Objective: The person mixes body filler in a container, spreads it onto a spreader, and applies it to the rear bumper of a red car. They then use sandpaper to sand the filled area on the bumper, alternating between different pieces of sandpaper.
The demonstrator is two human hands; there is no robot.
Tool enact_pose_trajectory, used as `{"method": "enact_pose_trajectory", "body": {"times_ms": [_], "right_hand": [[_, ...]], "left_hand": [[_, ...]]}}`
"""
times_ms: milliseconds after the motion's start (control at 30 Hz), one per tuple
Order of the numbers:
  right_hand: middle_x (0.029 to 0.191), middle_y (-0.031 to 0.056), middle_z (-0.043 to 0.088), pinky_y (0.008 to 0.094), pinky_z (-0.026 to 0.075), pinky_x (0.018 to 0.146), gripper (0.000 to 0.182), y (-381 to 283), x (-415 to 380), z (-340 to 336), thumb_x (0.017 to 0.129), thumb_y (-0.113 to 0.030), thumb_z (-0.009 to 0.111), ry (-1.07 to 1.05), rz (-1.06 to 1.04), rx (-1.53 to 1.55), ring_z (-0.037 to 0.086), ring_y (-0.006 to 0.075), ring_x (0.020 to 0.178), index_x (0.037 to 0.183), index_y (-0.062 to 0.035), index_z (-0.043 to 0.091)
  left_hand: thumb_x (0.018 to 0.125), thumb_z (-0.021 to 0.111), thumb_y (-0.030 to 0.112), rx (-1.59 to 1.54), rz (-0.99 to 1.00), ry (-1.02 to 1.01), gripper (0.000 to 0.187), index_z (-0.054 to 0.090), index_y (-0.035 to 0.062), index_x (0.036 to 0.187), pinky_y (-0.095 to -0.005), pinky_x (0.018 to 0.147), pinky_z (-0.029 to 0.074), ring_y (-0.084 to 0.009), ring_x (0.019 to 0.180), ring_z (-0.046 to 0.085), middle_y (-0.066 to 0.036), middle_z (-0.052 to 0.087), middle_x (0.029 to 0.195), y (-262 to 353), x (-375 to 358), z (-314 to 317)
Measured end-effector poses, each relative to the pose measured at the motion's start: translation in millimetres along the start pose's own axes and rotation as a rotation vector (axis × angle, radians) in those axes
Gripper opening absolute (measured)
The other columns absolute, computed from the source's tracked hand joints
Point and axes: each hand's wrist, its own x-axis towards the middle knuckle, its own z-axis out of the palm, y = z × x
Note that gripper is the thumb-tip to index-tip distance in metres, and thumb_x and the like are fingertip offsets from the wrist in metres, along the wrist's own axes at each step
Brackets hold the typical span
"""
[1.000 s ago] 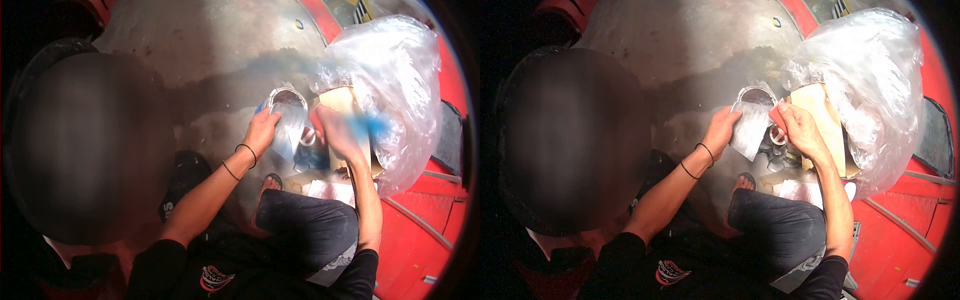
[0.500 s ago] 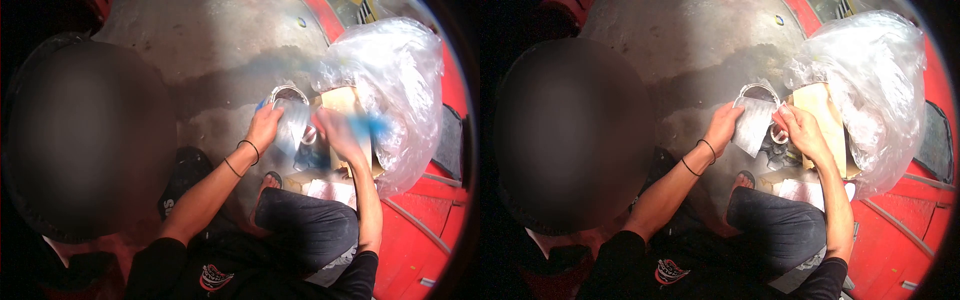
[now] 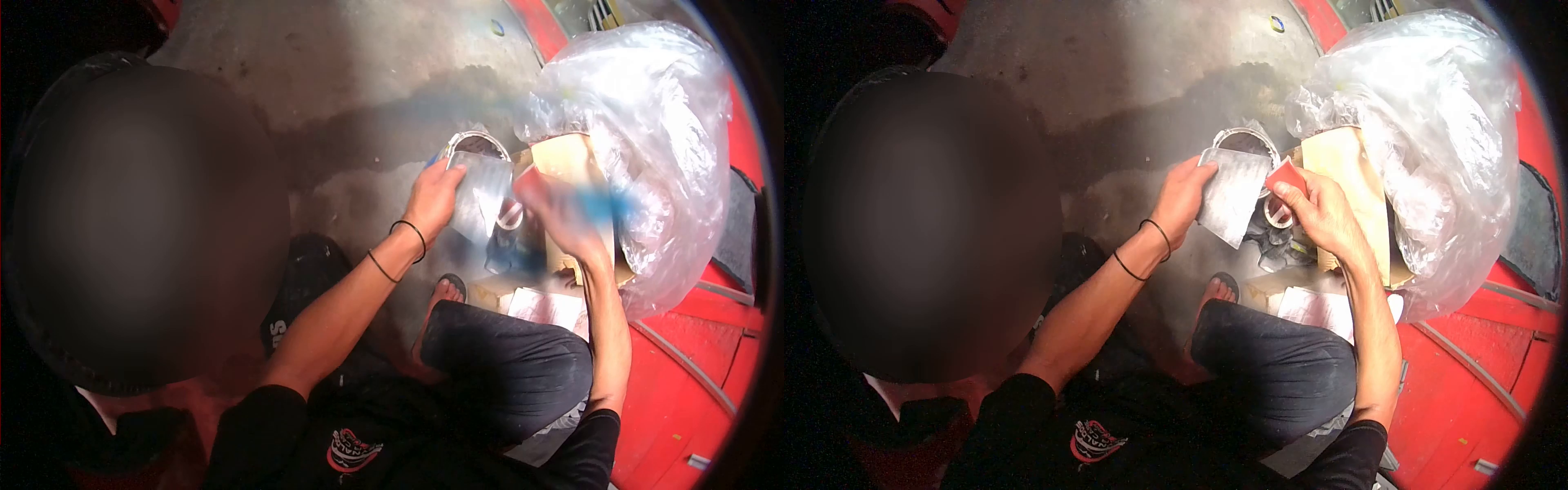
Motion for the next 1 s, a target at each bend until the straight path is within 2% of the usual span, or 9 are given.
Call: {"method": "enact_pose_trajectory", "body": {"times_ms": [133, 300, 467, 700, 800, 867, 900, 967, 1000], "right_hand": [[0.089, 0.0030, 0.074, 0.0307, 0.055, 0.074, 0.035, 6.6, 4.5, 3.4, 0.113, -0.032, 0.067, 0.006, -0.058, -0.009, 0.066, 0.0107, 0.078, 0.114, 0.0026, 0.074], [0.088, 0.0041, 0.075, 0.0310, 0.056, 0.074, 0.036, 15.6, 9.4, 6.6, 0.113, -0.032, 0.067, -0.005, -0.056, -0.044, 0.068, 0.0116, 0.079, 0.114, 0.0030, 0.075], [0.082, 0.0071, 0.074, 0.0347, 0.056, 0.073, 0.039, 33.7, 13.2, 9.3, 0.110, -0.035, 0.071, 0.023, -0.081, -0.045, 0.069, 0.0136, 0.077, 0.113, 0.0032, 0.078], [0.078, 0.0090, 0.073, 0.0383, 0.054, 0.071, 0.042, 25.8, 12.1, 8.3, 0.108, -0.040, 0.073, 0.033, -0.078, -0.159, 0.069, 0.0170, 0.073, 0.112, 0.0007, 0.079], [0.076, 0.0106, 0.071, 0.0411, 0.053, 0.070, 0.042, 21.7, 11.4, 9.5, 0.108, -0.042, 0.072, 0.041, -0.079, -0.257, 0.069, 0.0208, 0.072, 0.112, -0.0009, 0.079], [0.077, 0.0158, 0.072, 0.0466, 0.054, 0.072, 0.039, 23.3, 11.7, 11.5, 0.108, -0.041, 0.070, 0.061, -0.139, -0.312, 0.073, 0.0306, 0.074, 0.110, -0.0026, 0.079], [0.077, 0.0158, 0.072, 0.0466, 0.054, 0.072, 0.039, 22.9, 11.3, 12.2, 0.108, -0.041, 0.070, 0.061, -0.139, -0.312, 0.073, 0.0306, 0.074, 0.110, -0.0026, 0.079], [0.081, 0.0203, 0.074, 0.0514, 0.055, 0.075, 0.036, 20.1, 10.4, 13.2, 0.107, -0.038, 0.070, 0.123, -0.231, -0.551, 0.074, 0.0405, 0.081, 0.109, -0.0037, 0.079], [0.081, 0.0203, 0.074, 0.0514, 0.055, 0.075, 0.036, 15.9, 10.1, 13.7, 0.107, -0.038, 0.070, 0.123, -0.231, -0.551, 0.074, 0.0405, 0.081, 0.109, -0.0037, 0.079]], "left_hand": [[0.112, 0.058, 0.023, 0.077, -0.015, 0.002, 0.034, 0.073, -0.0028, 0.129, -0.0303, 0.087, 0.053, -0.0125, 0.097, 0.069, -0.005, 0.076, 0.112, -8.8, 1.7, 0.3], [0.112, 0.058, 0.024, 0.024, 0.009, -0.035, 0.035, 0.072, -0.0027, 0.130, -0.0298, 0.089, 0.053, -0.0123, 0.098, 0.068, -0.005, 0.076, 0.113, -14.5, -0.1, 3.0], [0.112, 0.058, 0.024, 0.050, 0.007, -0.031, 0.035, 0.072, -0.0026, 0.130, -0.0297, 0.089, 0.053, -0.0120, 0.099, 0.068, -0.005, 0.076, 0.113, -13.9, -1.9, 3.8], [0.112, 0.057, 0.023, 0.157, 0.047, -0.018, 0.035, 0.073, -0.0035, 0.129, -0.0299, 0.090, 0.053, -0.0120, 0.098, 0.067, -0.005, 0.076, 0.112, -12.7, -1.7, 1.4], [0.112, 0.057, 0.024, 0.108, 0.051, -0.027, 0.036, 0.072, -0.0037, 0.129, -0.0309, 0.089, 0.053, -0.0125, 0.098, 0.067, -0.006, 0.076, 0.111, -14.7, -1.1, 1.4], [0.112, 0.057, 0.024, 0.167, 0.077, -0.027, 0.036, 0.072, -0.0032, 0.129, -0.0313, 0.090, 0.053, -0.0126, 0.098, 0.067, -0.006, 0.076, 0.111, -16.0, -1.0, 0.4], [0.112, 0.056, 0.024, 0.225, 0.102, -0.028, 0.036, 0.072, -0.0027, 0.129, -0.0317, 0.090, 0.053, -0.0128, 0.098, 0.067, -0.006, 0.076, 0.111, -18.0, -0.7, -0.1], [0.112, 0.056, 0.024, 0.274, 0.115, -0.029, 0.036, 0.072, -0.0020, 0.130, -0.0318, 0.090, 0.053, -0.0128, 0.098, 0.067, -0.006, 0.077, 0.111, -22.2, 0.0, -0.7], [0.112, 0.056, 0.025, 0.324, 0.130, -0.032, 0.036, 0.072, -0.0013, 0.131, -0.0320, 0.090, 0.053, -0.0128, 0.098, 0.067, -0.006, 0.077, 0.111, -23.3, 0.1, -0.9]]}}
